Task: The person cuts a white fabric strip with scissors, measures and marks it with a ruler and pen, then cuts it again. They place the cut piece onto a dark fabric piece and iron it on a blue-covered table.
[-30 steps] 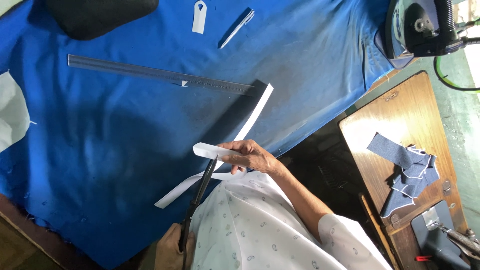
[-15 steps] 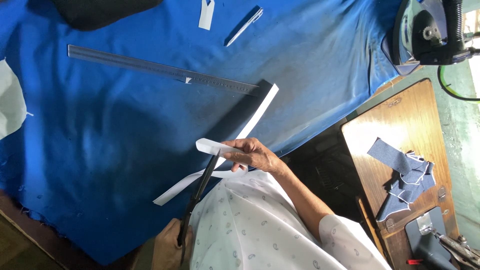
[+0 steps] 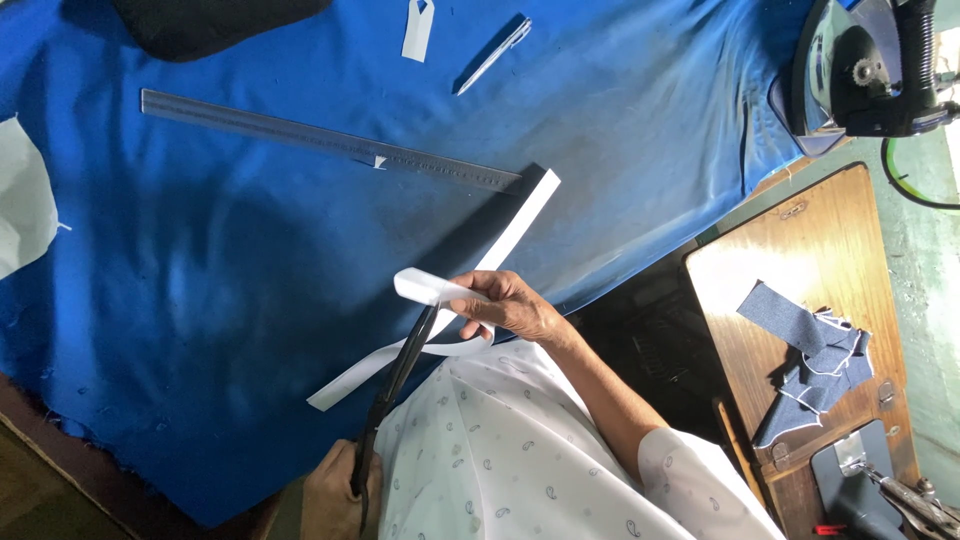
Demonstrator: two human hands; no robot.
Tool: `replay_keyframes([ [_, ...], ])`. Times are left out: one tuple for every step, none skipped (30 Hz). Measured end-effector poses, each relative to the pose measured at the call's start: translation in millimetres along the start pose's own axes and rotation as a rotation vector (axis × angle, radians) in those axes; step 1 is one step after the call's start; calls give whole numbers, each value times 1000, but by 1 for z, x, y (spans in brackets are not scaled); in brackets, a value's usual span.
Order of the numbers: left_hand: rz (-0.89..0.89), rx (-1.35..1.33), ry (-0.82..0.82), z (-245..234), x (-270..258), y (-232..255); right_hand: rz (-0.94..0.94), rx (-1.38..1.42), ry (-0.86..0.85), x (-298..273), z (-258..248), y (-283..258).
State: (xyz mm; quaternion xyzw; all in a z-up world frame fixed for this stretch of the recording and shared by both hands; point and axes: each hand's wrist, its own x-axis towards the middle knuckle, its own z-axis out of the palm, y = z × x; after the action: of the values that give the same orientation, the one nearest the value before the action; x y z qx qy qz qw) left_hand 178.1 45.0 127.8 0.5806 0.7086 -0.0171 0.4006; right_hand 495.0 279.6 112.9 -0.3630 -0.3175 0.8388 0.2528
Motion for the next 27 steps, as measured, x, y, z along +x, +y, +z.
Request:
replay_keyframes([
  [6, 12, 21, 0, -1, -1, 27, 30, 45, 0, 0, 0],
  [7, 13, 22, -1, 0, 0, 25, 30, 46, 0, 1, -3],
  [-9, 21, 0, -2, 0, 1, 44, 23, 47, 0, 2, -5],
  [-26, 29, -22, -3, 0, 2, 62, 17, 49, 0, 2, -7],
  [-25, 29, -23, -2, 0, 2, 62, 18, 50, 0, 3, -8],
  [-21, 14, -18, -2, 0, 2, 73, 2, 51, 0, 5, -9],
  [-18, -2, -9, -2, -1, 3, 84, -14, 49, 1, 6, -10],
  [-19, -1, -8, 0, -1, 1, 84, -14, 48, 1, 7, -10],
  [-30, -6, -22, 1, -1, 0, 94, -24, 38, 1, 8, -11],
  [-41, -10, -37, 3, -1, -2, 104, -33, 29, 1, 8, -12],
  [-39, -9, -36, 2, 0, -1, 101, -33, 29, 1, 10, -12],
  [-31, -11, -53, 1, 1, 1, 92, -52, 21, 2, 11, -13],
  [-22, -13, -72, 0, 1, 2, 82, -69, 15, 1, 12, -13],
  [-18, -11, -74, 2, 2, 0, 79, -67, 19, 0, 12, -12],
  [-31, -5, -91, 4, 2, -3, 50, -76, -1, -1, 12, -12],
  [-45, 1, -108, 7, 2, -6, 20, -85, -21, -1, 12, -11],
  [-43, 3, -110, 5, 2, -3, 19, -83, -18, -2, 12, -10],
  [-78, -12, -119, 4, 2, -1, 10, -68, -20, -3, 13, -9],
  [-113, -28, -127, 3, 1, 1, 1, -53, -23, -3, 13, -8],
  [-112, -27, -128, 6, 1, -3, 0, -52, -21, -4, 13, -8],
  [-57, -30, -97, 9, 1, -6, 2, -46, -26, -4, 13, -8],
  [-1, -33, -65, 12, 0, -10, 5, -39, -31, -4, 14, -8],
  [-2, -31, -66, 10, 0, -9, 4, -37, -31, -5, 14, -9],
  [-10, -46, -86, 9, 1, -8, 12, -47, -25, -5, 15, -10],
  [-20, -61, -107, 7, 0, -7, 20, -55, -19, -4, 16, -11],
  [-22, -59, -108, 3, 1, -4, 21, -52, -20, -4, 15, -10],
  [-53, -43, -128, 1, 2, 0, 31, -31, -26, -4, 14, -9],
])
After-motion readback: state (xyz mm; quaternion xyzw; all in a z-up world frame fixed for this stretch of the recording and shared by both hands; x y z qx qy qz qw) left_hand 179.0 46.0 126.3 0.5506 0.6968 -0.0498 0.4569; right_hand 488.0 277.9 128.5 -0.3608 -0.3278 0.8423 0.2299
